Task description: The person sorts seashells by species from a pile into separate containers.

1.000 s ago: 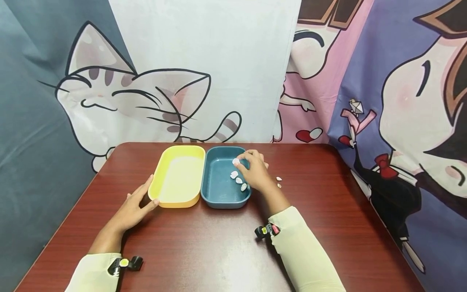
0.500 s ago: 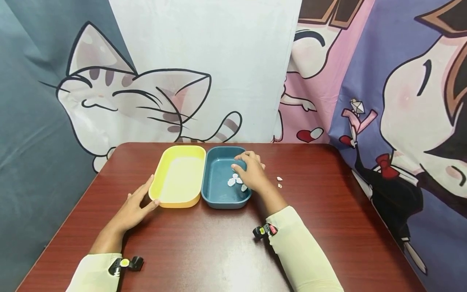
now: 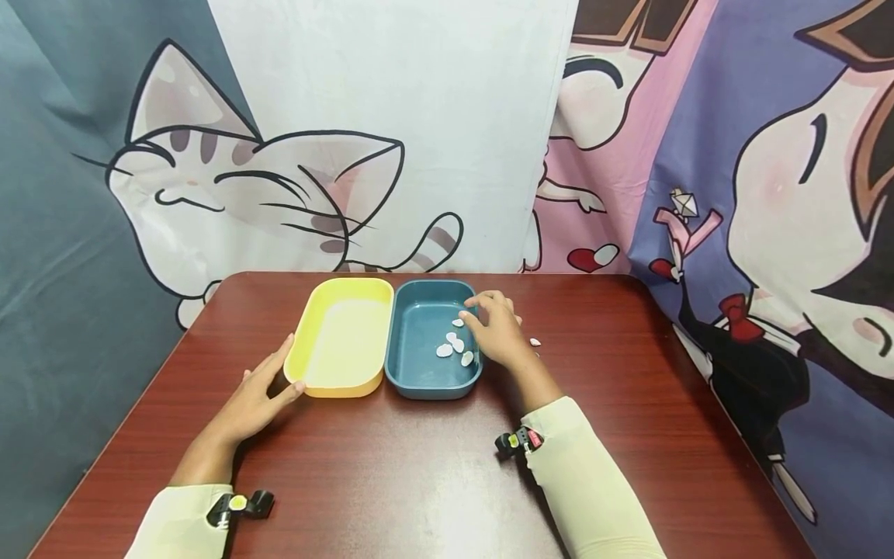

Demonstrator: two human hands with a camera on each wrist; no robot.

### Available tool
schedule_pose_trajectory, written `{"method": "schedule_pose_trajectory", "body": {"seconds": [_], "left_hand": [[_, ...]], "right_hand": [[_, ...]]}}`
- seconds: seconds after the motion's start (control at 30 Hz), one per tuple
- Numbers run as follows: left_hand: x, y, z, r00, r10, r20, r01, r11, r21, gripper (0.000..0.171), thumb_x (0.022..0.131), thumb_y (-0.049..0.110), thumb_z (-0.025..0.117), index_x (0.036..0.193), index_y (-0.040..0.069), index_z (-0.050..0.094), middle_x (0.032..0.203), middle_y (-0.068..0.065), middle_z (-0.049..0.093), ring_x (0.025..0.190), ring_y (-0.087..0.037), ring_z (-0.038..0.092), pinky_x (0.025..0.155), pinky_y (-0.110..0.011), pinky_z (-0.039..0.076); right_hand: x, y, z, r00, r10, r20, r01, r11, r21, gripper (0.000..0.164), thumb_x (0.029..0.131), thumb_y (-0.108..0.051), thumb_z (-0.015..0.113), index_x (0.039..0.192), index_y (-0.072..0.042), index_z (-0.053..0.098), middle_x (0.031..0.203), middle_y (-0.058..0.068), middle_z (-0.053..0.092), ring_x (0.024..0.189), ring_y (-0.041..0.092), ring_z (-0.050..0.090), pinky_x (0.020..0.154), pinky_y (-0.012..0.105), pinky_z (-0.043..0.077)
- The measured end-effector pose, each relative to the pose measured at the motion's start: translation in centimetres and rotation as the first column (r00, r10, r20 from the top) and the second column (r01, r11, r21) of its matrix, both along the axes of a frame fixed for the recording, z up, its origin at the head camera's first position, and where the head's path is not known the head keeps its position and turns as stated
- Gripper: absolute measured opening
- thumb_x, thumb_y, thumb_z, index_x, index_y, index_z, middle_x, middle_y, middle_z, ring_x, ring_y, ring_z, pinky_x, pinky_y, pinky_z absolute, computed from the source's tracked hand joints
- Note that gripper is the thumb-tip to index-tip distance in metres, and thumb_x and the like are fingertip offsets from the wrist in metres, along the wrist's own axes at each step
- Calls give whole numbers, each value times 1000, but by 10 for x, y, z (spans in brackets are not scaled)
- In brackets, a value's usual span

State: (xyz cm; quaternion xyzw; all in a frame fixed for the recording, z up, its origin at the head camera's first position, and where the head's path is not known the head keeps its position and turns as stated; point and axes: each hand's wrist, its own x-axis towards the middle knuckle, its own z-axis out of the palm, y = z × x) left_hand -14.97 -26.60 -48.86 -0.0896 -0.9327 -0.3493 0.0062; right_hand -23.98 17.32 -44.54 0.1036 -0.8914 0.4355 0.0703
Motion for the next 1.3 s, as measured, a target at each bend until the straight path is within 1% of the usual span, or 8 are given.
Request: {"method": "schedule_pose_trajectory", "body": {"seconds": [0.2,0.53,0.87,1.0,1.07,1.13,1.2,1.3], "left_hand": [[0,1,1,1000,-1,-1,1,1000,-5,94,104,50,70,177,21,18,182,-15,25,162,-62,24,117,-94,6],[0,0,1,1000,-1,-9,1,1000,-5,93,104,49,70,177,22,19,182,-16,26,162,-62,25,117,-94,6],[0,-2,-1,1000,-1,-15,1,1000,3,92,104,47,70,177,21,19,180,-21,28,162,-61,25,117,-94,6],[0,-2,-1,1000,-4,-13,4,1000,4,93,104,47,70,177,22,19,180,-21,28,163,-61,24,117,-94,6],[0,-2,-1,1000,-3,-12,3,1000,5,92,104,47,70,177,21,19,180,-21,28,163,-61,24,117,-94,5],[0,-2,0,1000,-2,-10,2,1000,3,93,104,48,70,177,21,19,181,-20,28,162,-61,24,117,-94,6],[0,-1,0,1000,-2,-10,2,1000,0,93,104,49,70,177,22,19,181,-18,27,162,-62,25,117,-94,6],[0,-1,0,1000,0,-8,0,1000,-3,93,104,49,70,177,22,19,181,-17,27,162,-62,25,117,-94,7]], "right_hand": [[-2,14,-2,1000,-24,-6,24,1000,2,31,107,-19,70,131,1,73,146,23,59,143,45,45,115,75,28],[-6,42,-6,999,-38,-33,38,999,-12,30,108,-13,67,131,5,72,145,28,60,142,47,47,120,64,36],[-6,67,-8,998,-48,-36,48,999,7,32,110,-12,64,133,9,69,144,32,59,143,49,51,123,65,36],[-6,76,-13,997,-73,-3,73,997,7,33,111,-13,62,136,9,67,144,31,58,127,47,59,109,52,49],[-6,81,-16,996,-91,12,90,996,13,33,112,-14,62,137,7,68,144,29,59,121,44,60,101,40,50],[-6,86,-19,994,-101,30,101,995,6,33,112,-14,62,137,7,68,144,29,58,115,42,61,93,35,51],[-6,90,-22,994,-105,30,105,994,1,33,112,-13,62,137,8,68,144,30,59,120,43,61,98,36,50],[-7,96,-27,995,-97,29,98,995,-12,32,111,-9,62,135,10,68,142,32,59,132,45,57,110,48,45]]}}
